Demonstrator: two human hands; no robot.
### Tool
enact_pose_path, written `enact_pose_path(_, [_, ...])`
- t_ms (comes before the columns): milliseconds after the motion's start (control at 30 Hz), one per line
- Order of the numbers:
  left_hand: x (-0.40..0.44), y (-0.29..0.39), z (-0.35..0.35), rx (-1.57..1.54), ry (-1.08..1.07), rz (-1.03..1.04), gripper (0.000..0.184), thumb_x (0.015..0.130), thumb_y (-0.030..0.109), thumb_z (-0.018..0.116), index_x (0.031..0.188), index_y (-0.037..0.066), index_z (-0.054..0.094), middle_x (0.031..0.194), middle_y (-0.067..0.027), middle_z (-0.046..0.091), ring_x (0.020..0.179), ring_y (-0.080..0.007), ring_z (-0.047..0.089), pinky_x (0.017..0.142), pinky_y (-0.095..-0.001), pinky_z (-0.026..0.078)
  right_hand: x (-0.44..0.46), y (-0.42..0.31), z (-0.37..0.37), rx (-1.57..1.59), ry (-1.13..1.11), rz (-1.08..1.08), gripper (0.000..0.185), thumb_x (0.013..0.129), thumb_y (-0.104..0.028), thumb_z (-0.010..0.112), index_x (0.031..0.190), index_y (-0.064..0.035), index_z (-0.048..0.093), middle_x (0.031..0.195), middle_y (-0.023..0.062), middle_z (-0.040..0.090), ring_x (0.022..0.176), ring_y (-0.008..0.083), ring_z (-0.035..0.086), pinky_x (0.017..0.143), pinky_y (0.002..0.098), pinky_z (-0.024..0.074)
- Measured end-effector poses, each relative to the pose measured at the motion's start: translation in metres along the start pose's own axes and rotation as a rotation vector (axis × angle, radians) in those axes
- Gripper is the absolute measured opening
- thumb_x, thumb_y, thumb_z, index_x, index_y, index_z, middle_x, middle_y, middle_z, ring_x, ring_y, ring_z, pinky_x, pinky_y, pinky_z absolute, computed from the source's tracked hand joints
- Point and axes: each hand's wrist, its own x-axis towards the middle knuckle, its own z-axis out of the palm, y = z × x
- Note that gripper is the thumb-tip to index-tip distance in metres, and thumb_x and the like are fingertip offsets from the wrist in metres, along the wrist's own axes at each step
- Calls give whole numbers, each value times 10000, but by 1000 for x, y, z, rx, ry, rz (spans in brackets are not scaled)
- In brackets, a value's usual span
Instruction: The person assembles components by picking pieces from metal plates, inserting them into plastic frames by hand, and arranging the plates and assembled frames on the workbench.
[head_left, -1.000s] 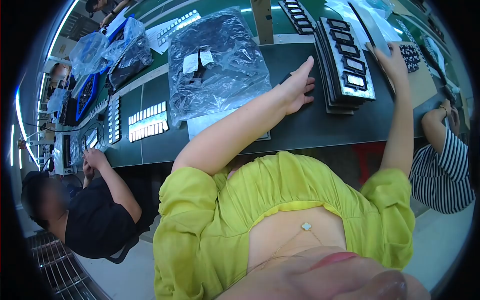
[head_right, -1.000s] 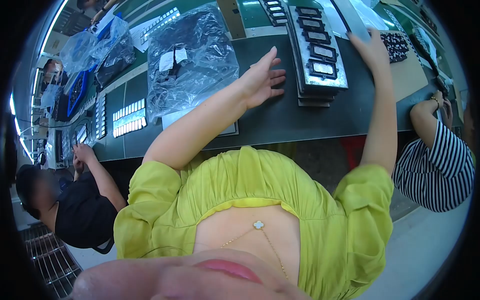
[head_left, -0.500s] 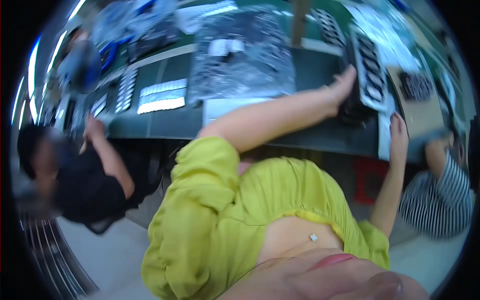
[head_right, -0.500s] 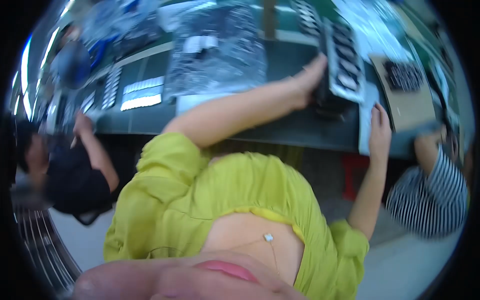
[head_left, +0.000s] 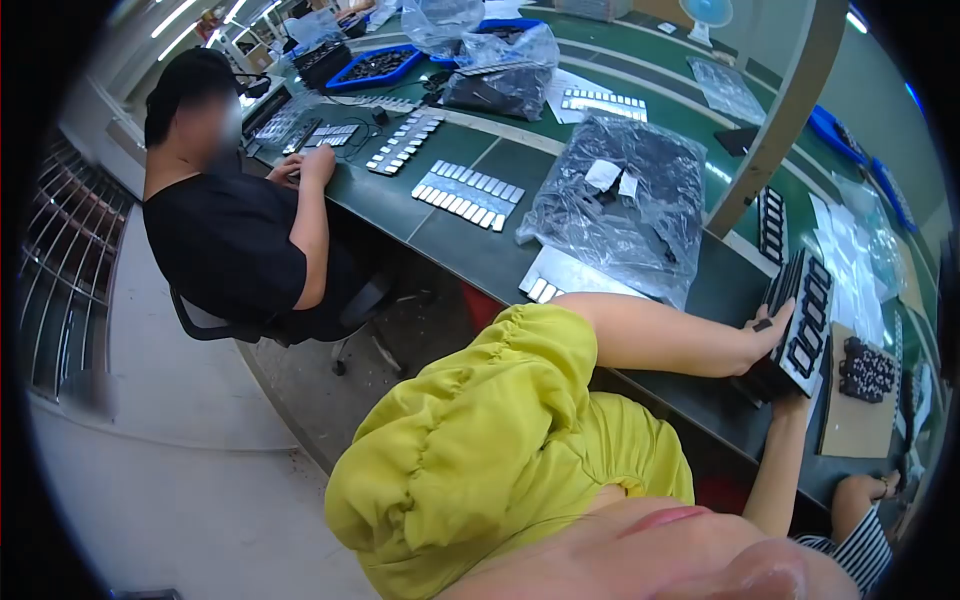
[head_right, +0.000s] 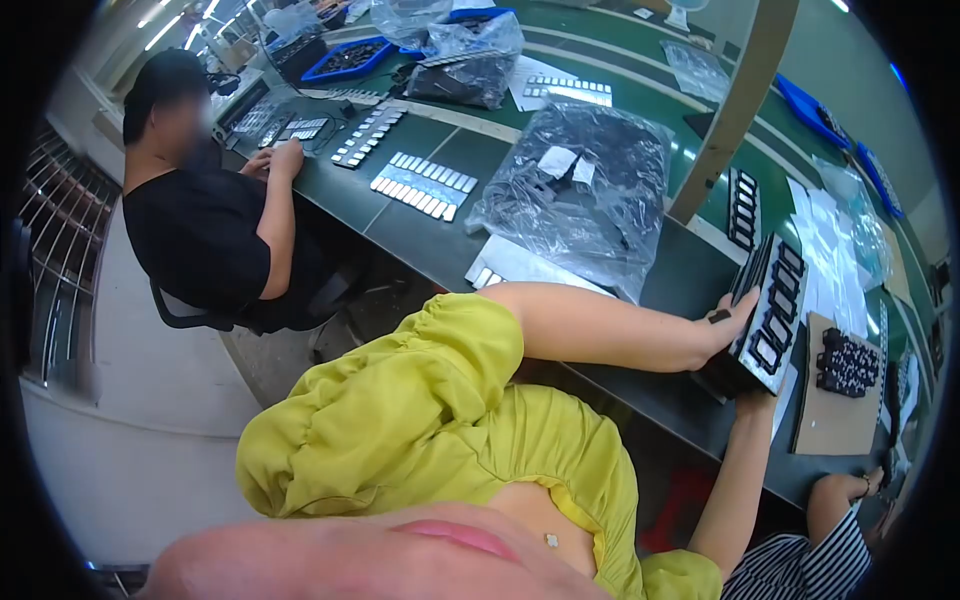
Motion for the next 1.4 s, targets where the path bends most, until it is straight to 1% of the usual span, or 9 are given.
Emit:
enact_pose_path(167, [-38, 22, 0, -248, -100, 34, 872, 808, 680, 363, 1402, 89, 122, 1334, -158, 391, 1202, -281, 418, 961, -418, 356, -6, 0, -2, -9, -1, -15, 441, 945, -363, 365, 1267, -70, 433, 1226, 90, 516, 1093, 230, 521, 944, 365, 417])
enact_pose_path(300, [-24, 21, -20, 88, -19, 9, 855, 813, 686, 336, 1392, 76, 185, 1340, -157, 386, 1205, -273, 420, 966, -421, 356, -9, -1, -4, -8, 7, -20, 437, 944, -357, 368, 1265, -69, 434, 1222, 90, 519, 1089, 229, 524, 940, 364, 420])
enact_pose_path(567, [-6, -6, -6, 28, -83, 91, 975, 786, 731, 311, 1425, 52, 24, 1459, -146, 179, 1307, -254, 278, 1051, -358, 250, -11, 7, 6, 1, 7, -33, 430, 942, -346, 374, 1262, -67, 437, 1214, 92, 523, 1081, 228, 530, 932, 362, 428])
enact_pose_path(667, [-5, -5, -3, 186, 12, 119, 980, 776, 745, 312, 1426, 62, 45, 1452, -138, 201, 1300, -240, 294, 1042, -364, 275, -15, 5, 7, 6, 3, -42, 427, 941, -342, 376, 1260, -66, 439, 1211, 92, 525, 1077, 227, 532, 929, 361, 431])
enact_pose_path(800, [-17, 6, -13, -91, -273, 198, 732, 875, 632, 248, 1389, 109, 236, 1300, -106, 457, 1170, -217, 470, 978, -340, 366, -20, 6, 8, 10, 1, -47, 423, 939, -336, 378, 1258, -65, 440, 1207, 93, 527, 1073, 226, 535, 926, 360, 435])
enact_pose_path(900, [-14, 3, -12, -181, -416, 250, 740, 867, 639, 271, 1382, 107, 254, 1291, -108, 463, 1172, -214, 468, 958, -351, 383, -19, 7, 10, 12, -1, -52, 421, 938, -332, 380, 1257, -64, 441, 1204, 93, 529, 1070, 226, 537, 923, 359, 438])
enact_pose_path(933, [2, -7, -3, -49, -65, 92, 749, 856, 647, 301, 1357, 90, 307, 1262, -118, 488, 1159, -218, 479, 942, -357, 394, -20, 8, 11, 12, 2, -50, 420, 938, -330, 381, 1257, -64, 442, 1203, 94, 530, 1069, 226, 538, 922, 359, 439])
enact_pose_path(1000, [17, -22, 0, -18, 29, 118, 732, 853, 633, 340, 1312, 64, 372, 1228, -132, 514, 1122, -228, 508, 925, -351, 409, -20, 10, 13, 7, 3, -52, 418, 937, -328, 382, 1256, -63, 443, 1201, 94, 531, 1067, 225, 539, 920, 359, 441])
enact_pose_path(1400, [-29, 4, -17, -27, -39, 95, 721, 835, 621, 388, 1308, 77, 394, 1263, -135, 479, 1140, -255, 476, 933, -384, 381, -39, 15, 29, -23, 34, -84, 407, 934, -311, 391, 1250, -61, 447, 1189, 96, 538, 1055, 223, 548, 908, 356, 452])
